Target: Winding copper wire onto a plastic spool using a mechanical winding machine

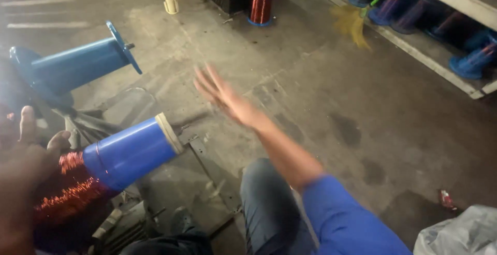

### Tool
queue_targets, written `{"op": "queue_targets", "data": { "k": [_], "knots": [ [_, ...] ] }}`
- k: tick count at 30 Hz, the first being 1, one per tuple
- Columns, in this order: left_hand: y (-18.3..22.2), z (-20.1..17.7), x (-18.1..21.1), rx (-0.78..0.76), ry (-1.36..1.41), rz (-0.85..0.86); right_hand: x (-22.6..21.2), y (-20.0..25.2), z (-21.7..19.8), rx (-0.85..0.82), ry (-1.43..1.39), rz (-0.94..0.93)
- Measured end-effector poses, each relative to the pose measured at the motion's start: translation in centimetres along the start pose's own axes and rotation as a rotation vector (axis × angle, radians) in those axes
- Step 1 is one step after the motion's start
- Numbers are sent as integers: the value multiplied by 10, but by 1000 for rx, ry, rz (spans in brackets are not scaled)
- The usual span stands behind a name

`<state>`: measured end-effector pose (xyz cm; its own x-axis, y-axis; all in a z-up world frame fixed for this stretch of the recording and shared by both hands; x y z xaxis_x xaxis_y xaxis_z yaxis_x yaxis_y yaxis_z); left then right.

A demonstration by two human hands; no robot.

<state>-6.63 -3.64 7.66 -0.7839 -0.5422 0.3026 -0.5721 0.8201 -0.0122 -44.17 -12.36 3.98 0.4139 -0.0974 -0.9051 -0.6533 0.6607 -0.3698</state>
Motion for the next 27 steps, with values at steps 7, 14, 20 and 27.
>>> {"op": "queue_targets", "data": {
  "k": [7, 14, 20, 27],
  "knots": [
    [-8, 18, -12, 85, 106, 150, 138, 48, -21, 212, 199, 459],
    [10, 3, -8, -75, -563, 213, 212, -125, -137, 625, 257, 308],
    [24, -35, -1, 27, -257, 89, 7, -50, -19, 170, -2, -81],
    [-8, -16, -14, 223, -208, 284, 165, 51, -45, 234, 537, 317]
  ]
}}
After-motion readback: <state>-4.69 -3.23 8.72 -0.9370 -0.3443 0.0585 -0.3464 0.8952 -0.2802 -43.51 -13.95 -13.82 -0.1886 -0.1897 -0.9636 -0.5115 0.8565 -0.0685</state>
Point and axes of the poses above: each hand's wrist, its own y-axis away from the middle knuckle, its own z-axis out of the palm, x = y × z, the point moved 8 cm from there along -y, towards the middle knuckle, and after that the axes turned 7 degrees about x, right-handed, at the moved point
